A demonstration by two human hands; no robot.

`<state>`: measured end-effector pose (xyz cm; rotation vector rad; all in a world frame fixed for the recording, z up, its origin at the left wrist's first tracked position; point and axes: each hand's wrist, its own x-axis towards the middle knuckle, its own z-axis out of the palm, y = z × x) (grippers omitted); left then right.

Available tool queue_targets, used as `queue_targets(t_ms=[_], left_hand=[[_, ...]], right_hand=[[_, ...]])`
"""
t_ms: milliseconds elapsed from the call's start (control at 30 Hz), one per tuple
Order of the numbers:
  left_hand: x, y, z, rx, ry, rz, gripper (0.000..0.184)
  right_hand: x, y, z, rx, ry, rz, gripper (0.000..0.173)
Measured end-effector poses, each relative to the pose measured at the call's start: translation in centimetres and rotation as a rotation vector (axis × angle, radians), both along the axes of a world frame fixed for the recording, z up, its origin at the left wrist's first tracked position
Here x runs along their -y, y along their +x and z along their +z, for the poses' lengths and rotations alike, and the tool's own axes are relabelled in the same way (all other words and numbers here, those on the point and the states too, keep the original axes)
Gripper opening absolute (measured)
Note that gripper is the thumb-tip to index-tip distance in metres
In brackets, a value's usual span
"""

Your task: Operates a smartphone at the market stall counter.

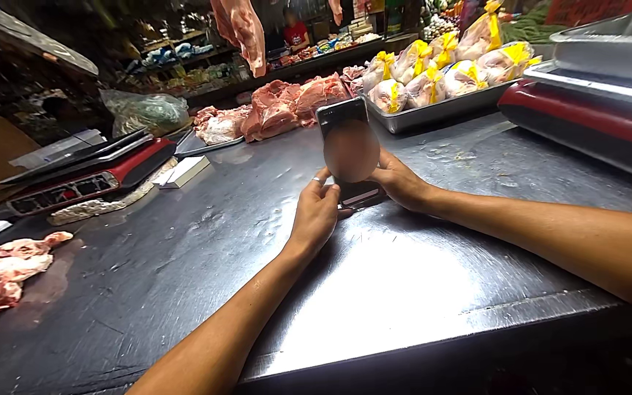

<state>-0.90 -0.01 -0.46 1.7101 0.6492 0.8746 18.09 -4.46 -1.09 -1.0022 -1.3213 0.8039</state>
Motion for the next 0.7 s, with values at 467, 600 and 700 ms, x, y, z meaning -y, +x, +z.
queue_targets(t_ms=[467, 600, 700], left_hand=[[0.6, 0.9, 0.0, 0.025, 0.019, 0.029, 0.044], [0.0, 0.7, -0.3, 0.010, 0.017, 0.033, 0.042], [0.0, 0.4, -0.3, -0.003, 0.016, 0.035, 0.043]], right_hand=[[1.3, -1.1, 0.1, -0.025, -0.004, -0.124, 0.037], [0.0, -0.3, -0.2, 0.001, 0.027, -0.036, 0.049], [-0.1, 0.0, -0.3, 0.022, 0.027, 0.013, 0.058]])
